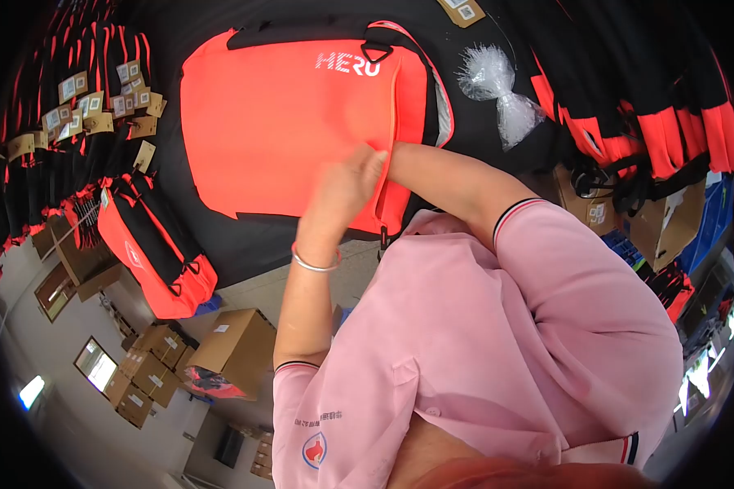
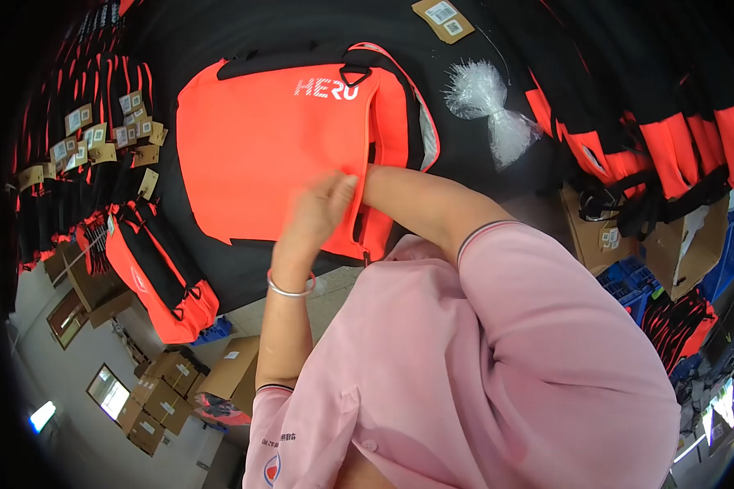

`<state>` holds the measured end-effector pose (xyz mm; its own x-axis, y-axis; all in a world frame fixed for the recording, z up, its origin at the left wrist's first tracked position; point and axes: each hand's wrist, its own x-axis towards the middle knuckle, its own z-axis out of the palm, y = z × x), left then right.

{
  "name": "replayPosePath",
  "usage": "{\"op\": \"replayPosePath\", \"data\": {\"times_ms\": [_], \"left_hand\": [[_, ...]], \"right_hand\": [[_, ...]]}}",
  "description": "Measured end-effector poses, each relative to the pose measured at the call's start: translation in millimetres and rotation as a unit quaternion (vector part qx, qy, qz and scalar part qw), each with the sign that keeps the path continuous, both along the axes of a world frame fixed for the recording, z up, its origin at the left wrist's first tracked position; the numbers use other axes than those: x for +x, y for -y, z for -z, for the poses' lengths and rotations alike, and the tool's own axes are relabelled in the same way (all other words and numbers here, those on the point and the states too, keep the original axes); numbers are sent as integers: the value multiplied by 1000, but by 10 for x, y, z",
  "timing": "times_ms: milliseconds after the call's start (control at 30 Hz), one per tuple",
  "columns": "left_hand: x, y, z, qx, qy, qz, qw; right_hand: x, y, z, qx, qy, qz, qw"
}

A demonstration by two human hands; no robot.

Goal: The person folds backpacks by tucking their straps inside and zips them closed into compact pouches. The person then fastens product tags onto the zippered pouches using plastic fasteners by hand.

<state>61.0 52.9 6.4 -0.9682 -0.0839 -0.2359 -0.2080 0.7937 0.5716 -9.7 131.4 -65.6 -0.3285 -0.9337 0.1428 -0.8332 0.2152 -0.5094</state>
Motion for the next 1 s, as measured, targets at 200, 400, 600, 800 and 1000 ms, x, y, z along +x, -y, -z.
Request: {"op": "replayPosePath", "data": {"times_ms": [200,400,600,800,1000], "left_hand": [[-148,819,337,-80,-178,-127,972],[118,1197,1295,-321,-91,-67,940],[-4,1184,1202,-327,-98,-92,935],[377,774,485,-85,-117,-34,989],[1500,150,176,-137,5,91,986]], "right_hand": [[63,-85,160,56,-31,-42,997],[200,-760,321,-84,36,6,996],[248,-1633,118,14,197,121,973],[552,-1294,325,162,587,19,793],[539,-1053,180,145,771,70,616]]}}
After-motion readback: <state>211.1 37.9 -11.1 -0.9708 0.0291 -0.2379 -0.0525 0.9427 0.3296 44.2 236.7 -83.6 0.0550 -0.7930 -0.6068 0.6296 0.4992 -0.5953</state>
